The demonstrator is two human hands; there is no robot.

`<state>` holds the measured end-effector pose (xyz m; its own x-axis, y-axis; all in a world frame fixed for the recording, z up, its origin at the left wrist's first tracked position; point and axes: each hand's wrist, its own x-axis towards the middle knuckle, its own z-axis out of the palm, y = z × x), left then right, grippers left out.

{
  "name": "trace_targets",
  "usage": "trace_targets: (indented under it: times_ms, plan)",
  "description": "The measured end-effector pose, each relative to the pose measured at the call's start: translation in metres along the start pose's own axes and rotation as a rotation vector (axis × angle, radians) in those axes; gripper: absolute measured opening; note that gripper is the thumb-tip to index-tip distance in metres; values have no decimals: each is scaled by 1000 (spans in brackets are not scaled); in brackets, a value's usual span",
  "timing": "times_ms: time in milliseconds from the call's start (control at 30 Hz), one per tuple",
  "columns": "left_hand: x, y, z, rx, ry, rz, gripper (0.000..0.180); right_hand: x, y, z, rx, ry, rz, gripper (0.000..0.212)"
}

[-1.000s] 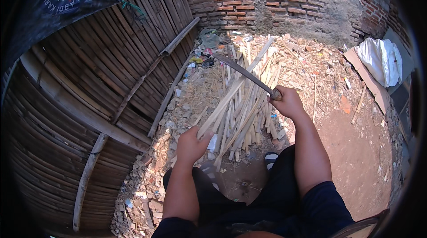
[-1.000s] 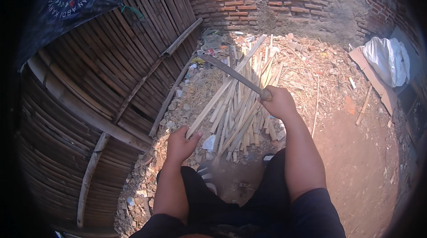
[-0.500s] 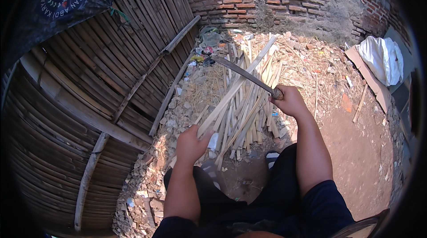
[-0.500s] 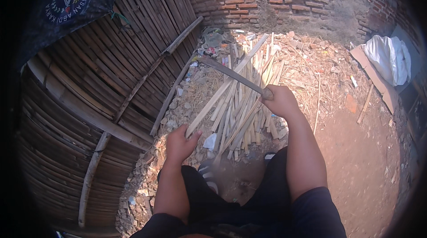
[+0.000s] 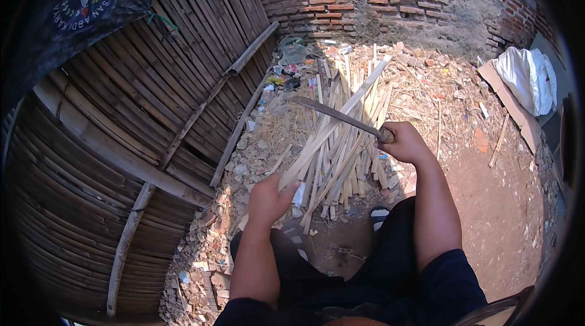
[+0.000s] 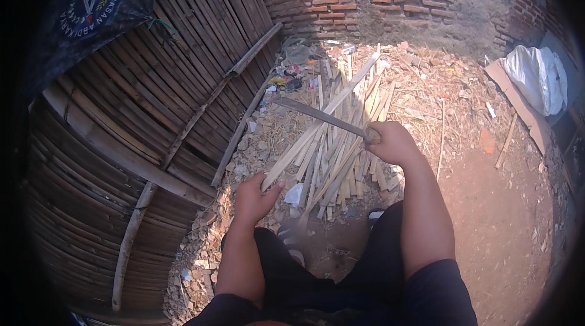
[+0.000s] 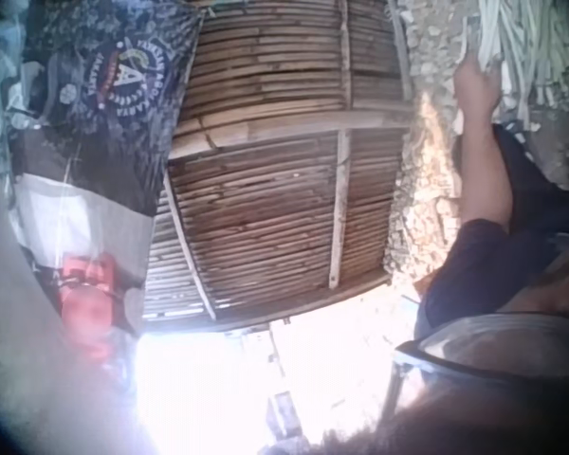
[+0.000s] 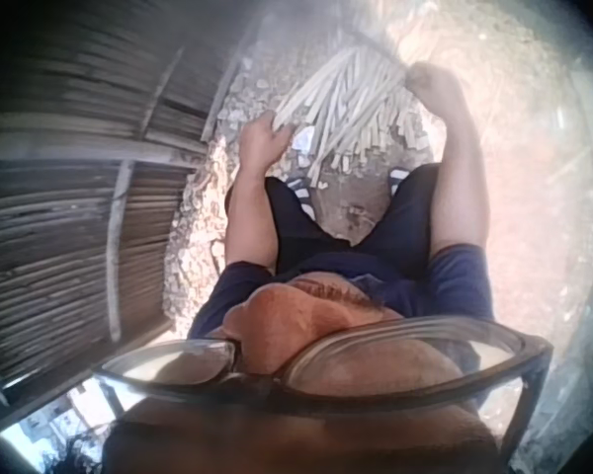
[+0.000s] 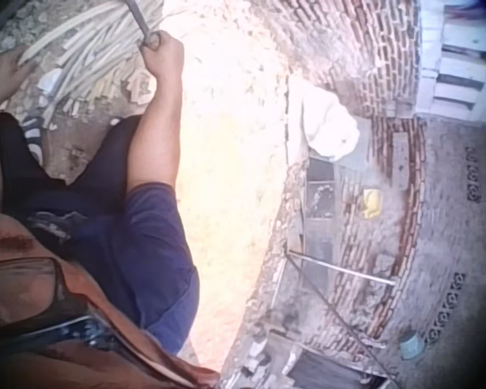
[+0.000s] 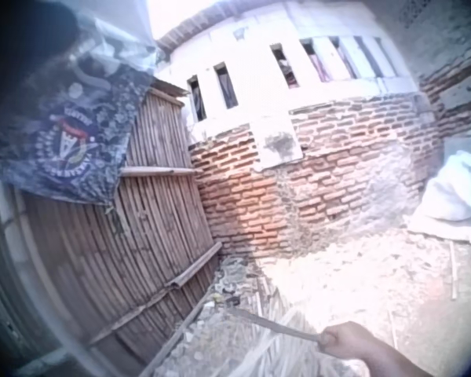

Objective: The person uses a knife to shave and strip thin pieces from a bamboo stalk while sitting in an outdoor area.

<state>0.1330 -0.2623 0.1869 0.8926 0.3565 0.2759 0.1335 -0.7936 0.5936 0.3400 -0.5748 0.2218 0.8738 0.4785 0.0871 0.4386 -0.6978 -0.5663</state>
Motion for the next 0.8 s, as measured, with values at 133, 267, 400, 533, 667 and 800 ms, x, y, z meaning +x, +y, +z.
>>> trace_targets:
  times_ms: [133,267,400,533,667,800]
  plan:
    - [1,1,-1,32,3,0,42,1,7,2,85,136,45,38]
    - [1,-2,4,8,-7,-3,41,-7,-10,4,1,-41,-61,36]
    - [0,-2,3,19,-31,-12,41,-10,-14,7,-111,-118,-158,39]
    - [1,-1,4,41,7,26,40,-2,6,6,-4,66,-50,40]
    - [0,-1,3,23,26,-6,40,1,3,4,82,222,29,36]
    - [0,-2,6,-21,41,-9,39,-7,-19,7,50,143,-70,35]
